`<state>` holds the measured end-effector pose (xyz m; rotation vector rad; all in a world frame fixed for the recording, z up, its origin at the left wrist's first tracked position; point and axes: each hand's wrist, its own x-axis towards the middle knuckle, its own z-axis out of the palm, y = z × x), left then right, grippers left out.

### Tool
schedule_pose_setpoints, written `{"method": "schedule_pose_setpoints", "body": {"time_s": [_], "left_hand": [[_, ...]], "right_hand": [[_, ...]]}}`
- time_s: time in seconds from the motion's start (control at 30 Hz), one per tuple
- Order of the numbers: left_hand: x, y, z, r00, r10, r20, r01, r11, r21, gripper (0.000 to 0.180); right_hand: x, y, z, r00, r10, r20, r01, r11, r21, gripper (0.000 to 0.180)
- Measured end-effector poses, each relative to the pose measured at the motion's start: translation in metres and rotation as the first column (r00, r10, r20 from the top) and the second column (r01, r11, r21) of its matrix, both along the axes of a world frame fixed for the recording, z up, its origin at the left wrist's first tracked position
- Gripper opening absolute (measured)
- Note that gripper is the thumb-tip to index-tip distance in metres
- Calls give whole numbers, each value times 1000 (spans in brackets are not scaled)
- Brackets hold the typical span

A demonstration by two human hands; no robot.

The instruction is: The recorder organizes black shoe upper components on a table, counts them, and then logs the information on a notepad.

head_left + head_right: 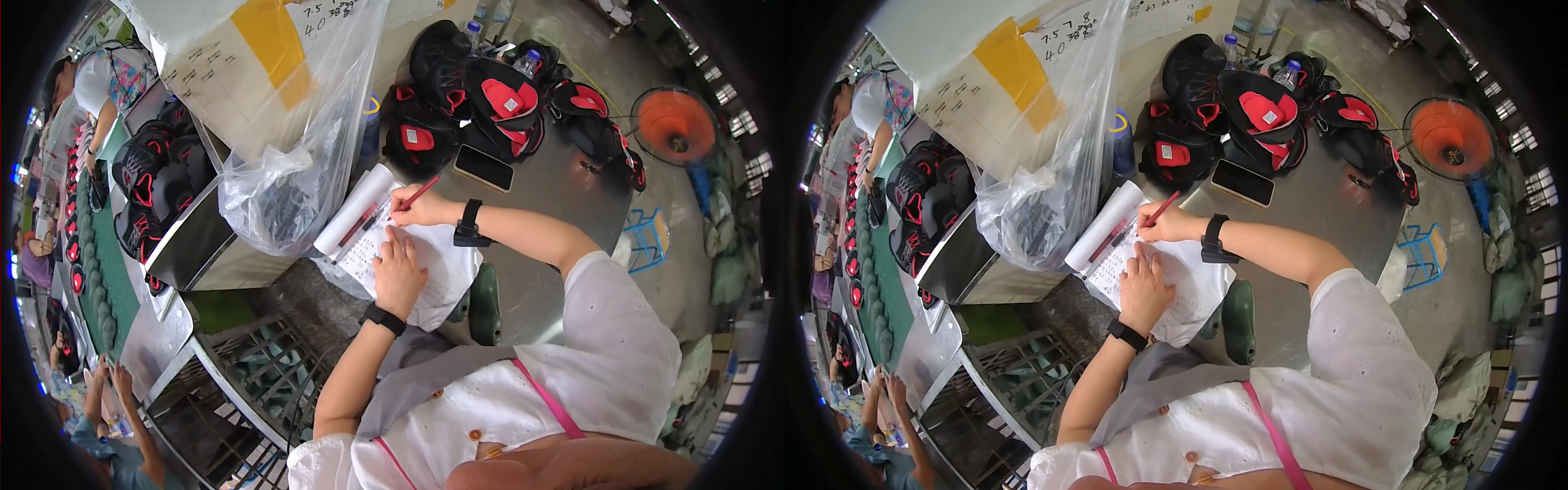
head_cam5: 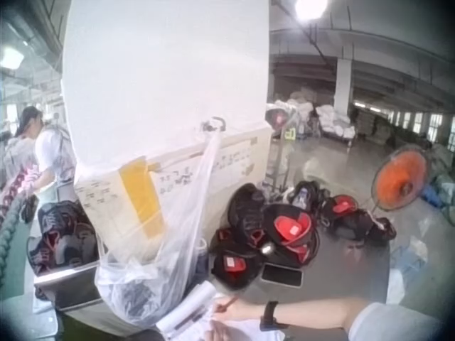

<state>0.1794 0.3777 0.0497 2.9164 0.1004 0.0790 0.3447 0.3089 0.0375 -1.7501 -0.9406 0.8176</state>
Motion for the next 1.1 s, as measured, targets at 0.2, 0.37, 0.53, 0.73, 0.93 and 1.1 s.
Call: {"method": "schedule_pose_setpoints", "body": {"time_s": [0.2, 0.37, 0.53, 0.73, 0.93, 1.1], "left_hand": [[0, 2, -4, 1000, 9, 18, -8, 1000, -22, 69], [0, 2, 0, 1000, 14, -14, -15, 998, -53, 68], [0, 2, -1, 999, 29, -34, -32, 996, -78, 67], [0, 3, 0, 999, 31, -28, -34, 995, -93, 65], [1, 2, 3, 999, 21, -44, -25, 995, -92, 65], [1, 4, 1, 999, 32, -20, -33, 995, -92, 65]], "right_hand": [[-1, 2, -6, 992, -11, 124, 6, 999, 39, 13], [-3, 3, -4, 986, 4, 167, -11, 999, 41, 14], [-4, 3, -2, 983, 20, 182, -25, 999, 24, 15], [-4, 4, -2, 976, 36, 215, -44, 998, 34, 15], [-6, 2, -2, 980, -25, 198, 20, 999, 27, 17], [-5, 5, -4, 962, -7, 272, 3, 1000, 14, 16]]}}
